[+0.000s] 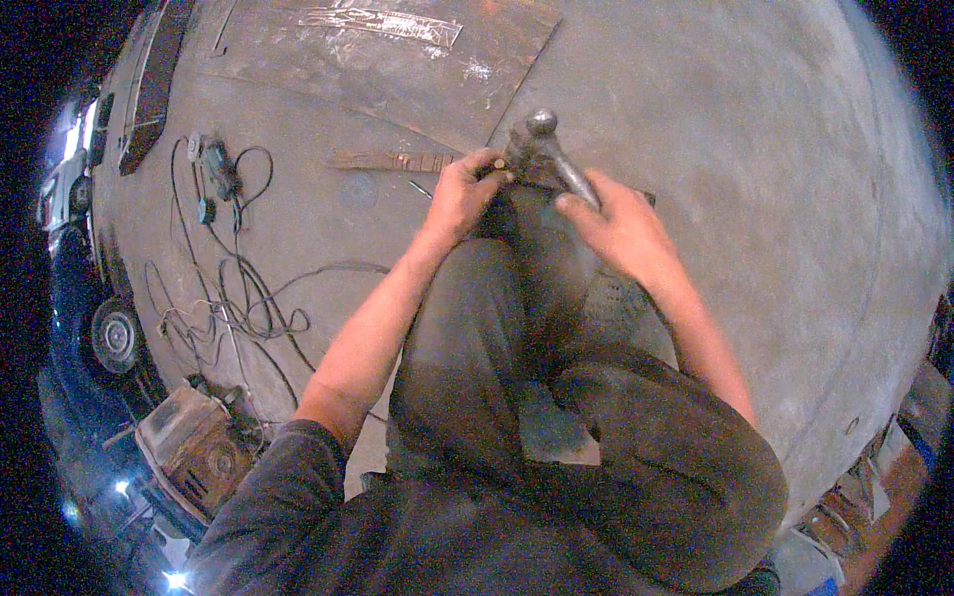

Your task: The person sits on the floor of a workshop and uses a hammer and chisel to mark a metal bar. They then use a power drill to create holes in the metal bar.

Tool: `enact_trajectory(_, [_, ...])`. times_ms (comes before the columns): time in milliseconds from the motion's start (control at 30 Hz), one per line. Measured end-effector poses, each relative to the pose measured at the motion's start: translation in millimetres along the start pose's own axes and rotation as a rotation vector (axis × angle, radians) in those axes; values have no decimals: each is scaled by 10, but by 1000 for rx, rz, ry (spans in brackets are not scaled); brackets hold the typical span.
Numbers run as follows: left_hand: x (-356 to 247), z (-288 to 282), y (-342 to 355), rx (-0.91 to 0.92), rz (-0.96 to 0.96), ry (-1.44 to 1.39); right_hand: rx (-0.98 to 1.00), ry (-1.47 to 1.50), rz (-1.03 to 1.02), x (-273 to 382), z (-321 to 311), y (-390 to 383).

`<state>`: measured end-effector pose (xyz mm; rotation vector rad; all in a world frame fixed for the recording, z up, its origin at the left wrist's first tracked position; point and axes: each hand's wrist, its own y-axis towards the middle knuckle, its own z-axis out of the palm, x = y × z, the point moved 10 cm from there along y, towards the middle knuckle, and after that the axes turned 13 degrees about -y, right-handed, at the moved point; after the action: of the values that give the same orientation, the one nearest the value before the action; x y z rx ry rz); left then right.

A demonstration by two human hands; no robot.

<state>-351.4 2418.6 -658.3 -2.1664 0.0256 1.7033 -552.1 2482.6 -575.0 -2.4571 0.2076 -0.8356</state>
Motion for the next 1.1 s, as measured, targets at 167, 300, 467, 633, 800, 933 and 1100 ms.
enact_trajectory(167, [127,-146,-4,-9,-41,-53,-1,136,-62,221,-147,-61])
enact_trajectory(300, [17,-88,-8,0,-5,-73,-6,121,-67,263,-106,-53])
enact_trajectory(467, [70,72,58,85,-78,55,-25,34,-13,-19,106,44])
enact_trajectory(633, [-27,-97,-10,2,30,-23,-66,46,-34,143,-2,-41])
enact_trajectory(800, [41,-9,48,32,-10,29,-32,-1,-16,140,106,13])
enact_trajectory(933, [33,13,43,32,-7,62,-53,24,9,17,151,27])
enact_trajectory(1100, [-70,-67,4,3,1,39,-81,98,-77,107,165,7])
